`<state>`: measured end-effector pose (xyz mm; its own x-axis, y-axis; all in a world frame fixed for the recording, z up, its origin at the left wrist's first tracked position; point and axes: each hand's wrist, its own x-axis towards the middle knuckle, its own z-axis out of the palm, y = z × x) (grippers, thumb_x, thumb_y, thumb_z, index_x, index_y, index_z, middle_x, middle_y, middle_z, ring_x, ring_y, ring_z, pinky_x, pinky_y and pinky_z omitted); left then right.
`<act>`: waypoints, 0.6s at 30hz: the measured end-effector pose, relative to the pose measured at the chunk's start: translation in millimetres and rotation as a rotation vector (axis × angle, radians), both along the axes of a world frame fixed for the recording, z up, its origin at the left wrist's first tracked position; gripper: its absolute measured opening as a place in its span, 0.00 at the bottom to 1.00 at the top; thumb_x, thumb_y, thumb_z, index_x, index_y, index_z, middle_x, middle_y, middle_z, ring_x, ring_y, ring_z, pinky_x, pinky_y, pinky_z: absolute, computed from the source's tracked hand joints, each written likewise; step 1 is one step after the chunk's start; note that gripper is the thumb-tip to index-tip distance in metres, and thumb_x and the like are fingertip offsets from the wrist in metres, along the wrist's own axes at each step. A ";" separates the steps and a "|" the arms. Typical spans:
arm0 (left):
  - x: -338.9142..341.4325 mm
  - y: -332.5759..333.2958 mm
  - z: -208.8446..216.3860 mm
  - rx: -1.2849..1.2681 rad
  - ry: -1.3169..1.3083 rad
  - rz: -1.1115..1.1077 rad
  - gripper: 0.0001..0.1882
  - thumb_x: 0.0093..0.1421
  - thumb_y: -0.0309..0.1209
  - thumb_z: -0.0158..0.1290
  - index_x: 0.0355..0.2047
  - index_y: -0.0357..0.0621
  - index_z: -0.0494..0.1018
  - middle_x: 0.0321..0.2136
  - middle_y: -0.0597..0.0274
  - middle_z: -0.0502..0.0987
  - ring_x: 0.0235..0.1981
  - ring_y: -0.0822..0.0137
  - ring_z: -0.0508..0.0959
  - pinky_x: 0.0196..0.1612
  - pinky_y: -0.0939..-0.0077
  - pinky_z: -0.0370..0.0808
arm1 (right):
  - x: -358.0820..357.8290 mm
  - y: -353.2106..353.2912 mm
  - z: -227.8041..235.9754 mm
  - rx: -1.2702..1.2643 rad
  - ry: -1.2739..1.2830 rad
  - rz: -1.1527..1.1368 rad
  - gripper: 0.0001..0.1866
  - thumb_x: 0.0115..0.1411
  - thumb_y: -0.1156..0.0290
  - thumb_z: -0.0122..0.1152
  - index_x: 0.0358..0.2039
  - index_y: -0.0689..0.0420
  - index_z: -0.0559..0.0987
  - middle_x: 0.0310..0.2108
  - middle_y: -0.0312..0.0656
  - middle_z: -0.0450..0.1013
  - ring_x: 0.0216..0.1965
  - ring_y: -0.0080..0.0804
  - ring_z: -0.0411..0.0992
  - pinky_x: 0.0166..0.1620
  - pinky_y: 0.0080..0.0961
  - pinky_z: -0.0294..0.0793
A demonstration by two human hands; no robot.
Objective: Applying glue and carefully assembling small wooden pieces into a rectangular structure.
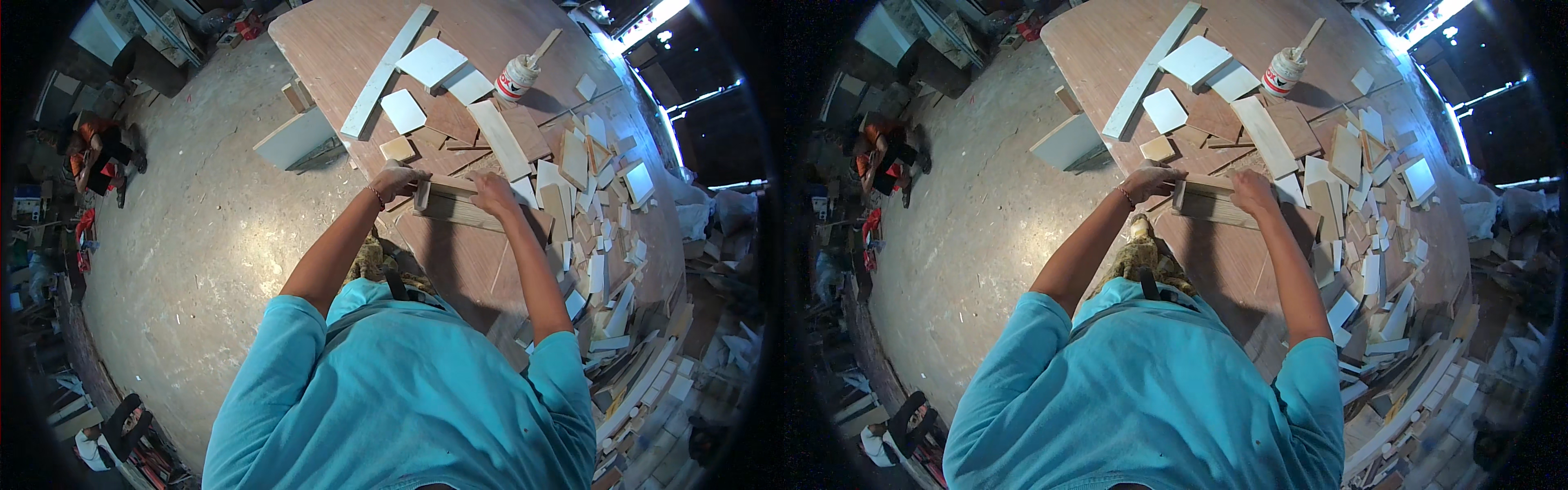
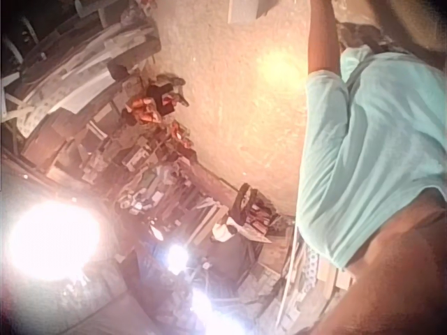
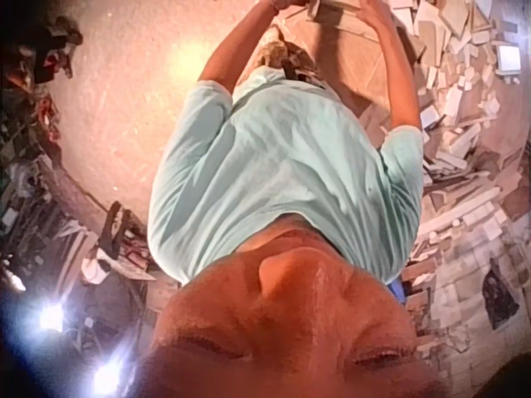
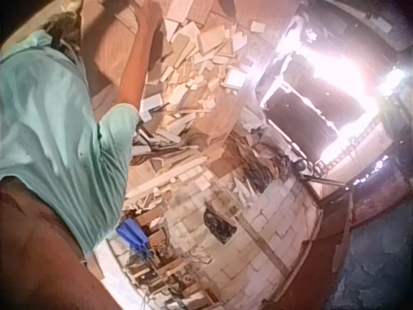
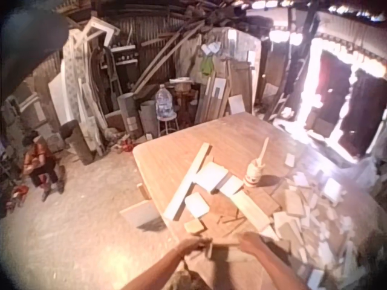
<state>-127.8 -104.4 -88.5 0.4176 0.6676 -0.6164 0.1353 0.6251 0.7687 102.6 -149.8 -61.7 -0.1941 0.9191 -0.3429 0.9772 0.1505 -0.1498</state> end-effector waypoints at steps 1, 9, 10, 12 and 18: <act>-1.0 -0.4 -2.5 -0.001 0.003 0.006 0.16 0.47 0.36 0.57 0.30 0.35 0.71 0.26 0.60 0.73 0.25 0.70 0.74 0.29 0.79 0.72 | -3.9 -0.7 -0.3 0.022 0.018 0.020 0.23 0.39 0.64 0.60 0.37 0.61 0.71 0.33 0.54 0.69 0.36 0.47 0.68 0.40 0.35 0.68; -1.1 -2.5 3.3 0.020 -0.005 0.026 0.16 0.47 0.35 0.57 0.30 0.34 0.71 0.27 0.58 0.74 0.26 0.69 0.75 0.29 0.78 0.72 | -5.3 2.7 -9.0 0.035 -0.002 0.049 0.17 0.41 0.63 0.59 0.28 0.63 0.71 0.30 0.55 0.68 0.35 0.50 0.68 0.40 0.36 0.68; -1.7 -2.7 3.4 0.020 0.013 0.031 0.16 0.47 0.35 0.57 0.30 0.33 0.71 0.27 0.58 0.74 0.26 0.69 0.75 0.29 0.78 0.72 | -6.7 3.2 -8.6 0.022 -0.015 0.043 0.18 0.41 0.63 0.58 0.28 0.64 0.71 0.30 0.55 0.68 0.35 0.50 0.67 0.40 0.37 0.68; -1.5 -1.1 -0.8 0.016 0.014 0.035 0.17 0.47 0.36 0.57 0.30 0.33 0.71 0.26 0.58 0.74 0.25 0.68 0.75 0.29 0.78 0.73 | -8.2 3.6 -7.5 0.008 -0.027 0.037 0.18 0.41 0.63 0.58 0.28 0.64 0.71 0.30 0.56 0.68 0.35 0.51 0.67 0.40 0.37 0.67; -4.1 0.8 -2.5 0.011 -0.008 0.016 0.19 0.47 0.36 0.58 0.32 0.31 0.70 0.26 0.57 0.74 0.25 0.67 0.75 0.30 0.77 0.73 | -8.3 2.2 -8.9 0.039 0.037 -0.010 0.18 0.42 0.62 0.57 0.28 0.64 0.71 0.30 0.56 0.67 0.35 0.51 0.67 0.40 0.38 0.67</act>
<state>-131.8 -103.6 -91.0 0.4113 0.6808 -0.6061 0.1194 0.6190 0.7763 94.2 -147.7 -70.6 -0.1967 0.9336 -0.2994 0.9725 0.1470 -0.1805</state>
